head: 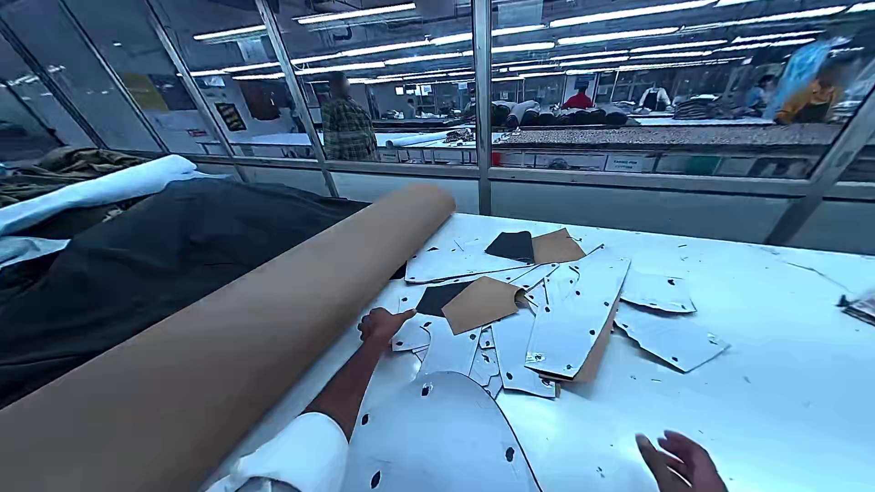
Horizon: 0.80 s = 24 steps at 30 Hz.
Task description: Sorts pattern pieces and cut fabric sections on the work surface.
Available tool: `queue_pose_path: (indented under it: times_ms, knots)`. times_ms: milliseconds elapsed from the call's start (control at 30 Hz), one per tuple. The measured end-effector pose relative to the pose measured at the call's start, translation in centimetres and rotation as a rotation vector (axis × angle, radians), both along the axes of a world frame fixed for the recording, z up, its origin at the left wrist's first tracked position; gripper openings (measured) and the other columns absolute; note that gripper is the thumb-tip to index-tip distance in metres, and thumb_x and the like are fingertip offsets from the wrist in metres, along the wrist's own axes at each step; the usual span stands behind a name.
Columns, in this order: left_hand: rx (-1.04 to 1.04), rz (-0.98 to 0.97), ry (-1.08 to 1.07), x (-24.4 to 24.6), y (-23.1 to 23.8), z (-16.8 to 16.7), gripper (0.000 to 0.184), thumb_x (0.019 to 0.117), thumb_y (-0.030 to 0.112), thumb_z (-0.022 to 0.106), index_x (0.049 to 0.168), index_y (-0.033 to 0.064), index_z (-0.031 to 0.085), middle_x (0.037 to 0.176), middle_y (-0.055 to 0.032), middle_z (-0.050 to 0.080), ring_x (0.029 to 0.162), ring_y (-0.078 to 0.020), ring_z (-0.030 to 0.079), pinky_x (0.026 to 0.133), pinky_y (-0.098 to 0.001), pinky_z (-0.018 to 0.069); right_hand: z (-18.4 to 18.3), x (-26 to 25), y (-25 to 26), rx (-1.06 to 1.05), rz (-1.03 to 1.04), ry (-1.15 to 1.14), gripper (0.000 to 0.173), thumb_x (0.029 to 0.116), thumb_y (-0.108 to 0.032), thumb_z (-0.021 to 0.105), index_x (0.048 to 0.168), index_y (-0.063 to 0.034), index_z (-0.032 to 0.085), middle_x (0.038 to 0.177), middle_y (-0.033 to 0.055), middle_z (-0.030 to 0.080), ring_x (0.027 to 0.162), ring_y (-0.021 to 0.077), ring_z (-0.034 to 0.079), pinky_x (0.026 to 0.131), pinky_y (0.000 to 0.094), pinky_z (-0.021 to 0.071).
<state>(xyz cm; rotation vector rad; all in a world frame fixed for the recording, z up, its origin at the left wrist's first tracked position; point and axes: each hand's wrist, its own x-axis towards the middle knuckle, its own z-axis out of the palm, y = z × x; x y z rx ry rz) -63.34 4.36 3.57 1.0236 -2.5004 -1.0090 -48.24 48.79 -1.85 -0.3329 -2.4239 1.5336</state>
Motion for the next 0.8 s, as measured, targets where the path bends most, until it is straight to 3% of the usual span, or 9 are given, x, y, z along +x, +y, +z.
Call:
queue_pose_path:
  times_ms: [33, 133, 267, 367, 467, 600, 700, 733, 800]
  knots:
    - [0.014, 0.022, -0.015, -2.1, -1.4, -2.2, 0.085, 0.0813, 0.053, 0.084, 0.123, -0.0175, 0.060, 0.130, -0.0401, 0.057, 0.128, -0.0538, 0.052, 0.106, -0.0657, 0.0418, -0.4, -3.2, -1.3, -0.106, -0.004, -0.052, 0.068, 0.0970, -0.032, 0.069, 0.141, 0.0125, 0.045, 0.131, 0.0321, 0.059, 0.117, 0.0395, 0.063, 0.097, 0.0518, 0.0526]
    - [0.186, -0.059, -0.099, -5.1, -1.8, -3.1, 0.083, 0.0790, 0.042, 0.089, 0.128, -0.0158, 0.056, 0.133, -0.0377, 0.056, 0.130, -0.0501, 0.052, 0.107, -0.0639, 0.0428, -1.7, -11.8, -4.4, -0.259, -0.106, -0.169, 0.077, 0.0953, -0.038, 0.072, 0.145, 0.0122, 0.040, 0.131, 0.0328, 0.058, 0.117, 0.0420, 0.059, 0.098, 0.0571, 0.0473]
    - [0.398, -0.107, -0.056, -6.8, 0.2, -4.1, 0.067, 0.0764, 0.017, 0.089, 0.126, -0.0148, 0.057, 0.125, -0.0336, 0.061, 0.119, -0.0447, 0.059, 0.099, -0.0604, 0.0487, -1.6, -17.6, -7.0, -0.250, -0.194, -0.252, 0.063, 0.0928, -0.034, 0.076, 0.129, 0.0128, 0.054, 0.123, 0.0322, 0.060, 0.114, 0.0407, 0.059, 0.097, 0.0572, 0.0462]
    - [0.641, -0.169, -0.025, -6.5, 2.4, -3.6, 0.045, 0.0849, 0.003, 0.078, 0.123, -0.0120, 0.059, 0.115, -0.0264, 0.065, 0.103, -0.0334, 0.063, 0.090, -0.0510, 0.0522, -2.7, -18.7, -7.6, -0.343, -0.209, -0.254, 0.039, 0.0914, -0.013, 0.076, 0.119, 0.0094, 0.061, 0.108, 0.0256, 0.065, 0.097, 0.0328, 0.064, 0.085, 0.0506, 0.0516]
    - [0.771, -0.234, -0.038, -5.4, 3.9, -2.7, 0.037, 0.0918, 0.005, 0.069, 0.126, -0.0059, 0.058, 0.109, -0.0201, 0.064, 0.091, -0.0257, 0.062, 0.081, -0.0446, 0.0527, -2.0, -18.0, -7.9, -0.509, -0.189, -0.256, 0.026, 0.0942, -0.006, 0.069, 0.113, 0.0073, 0.056, 0.091, 0.0143, 0.061, 0.075, 0.0182, 0.059, 0.068, 0.0355, 0.0511]
    - [0.638, -0.367, -0.132, -4.3, 4.1, -2.7, 0.042, 0.0911, 0.010, 0.071, 0.126, -0.0087, 0.056, 0.111, -0.0253, 0.064, 0.096, -0.0329, 0.064, 0.084, -0.0516, 0.0530, -0.8, -16.7, -7.8, -0.563, -0.138, -0.281, 0.020, 0.0925, 0.000, 0.068, 0.108, 0.0071, 0.058, 0.084, 0.0130, 0.063, 0.069, 0.0161, 0.059, 0.064, 0.0319, 0.0512]
    - [0.354, -0.502, -0.228, -4.2, 3.4, -3.6, 0.048, 0.0881, 0.022, 0.077, 0.120, -0.0094, 0.061, 0.113, -0.0297, 0.065, 0.105, -0.0413, 0.064, 0.090, -0.0599, 0.0512, 0.2, -15.9, -8.6, -0.444, -0.076, -0.387, 0.018, 0.0934, -0.009, 0.071, 0.100, 0.0010, 0.058, 0.068, 0.0050, 0.057, 0.051, 0.0089, 0.050, 0.047, 0.0245, 0.0428]
    - [0.297, -0.525, -0.255, -4.3, 3.5, -3.7, 0.051, 0.0871, 0.025, 0.078, 0.121, -0.0091, 0.061, 0.115, -0.0304, 0.065, 0.109, -0.0430, 0.063, 0.092, -0.0617, 0.0502, 0.4, -15.7, -8.9, -0.369, -0.060, -0.413, 0.022, 0.0925, -0.012, 0.072, 0.102, 0.0006, 0.057, 0.068, 0.0045, 0.054, 0.050, 0.0093, 0.047, 0.047, 0.0260, 0.0399]
    - [0.299, -0.542, -0.301, -4.1, 4.1, -3.3, 0.055, 0.0882, 0.026, 0.077, 0.125, -0.0095, 0.059, 0.120, -0.0313, 0.063, 0.113, -0.0437, 0.062, 0.095, -0.0622, 0.0492, 0.4, -15.6, -9.3, -0.310, -0.036, -0.442, 0.038, 0.0886, -0.011, 0.077, 0.117, 0.0055, 0.057, 0.087, 0.0133, 0.062, 0.069, 0.0178, 0.057, 0.062, 0.0364, 0.0487]
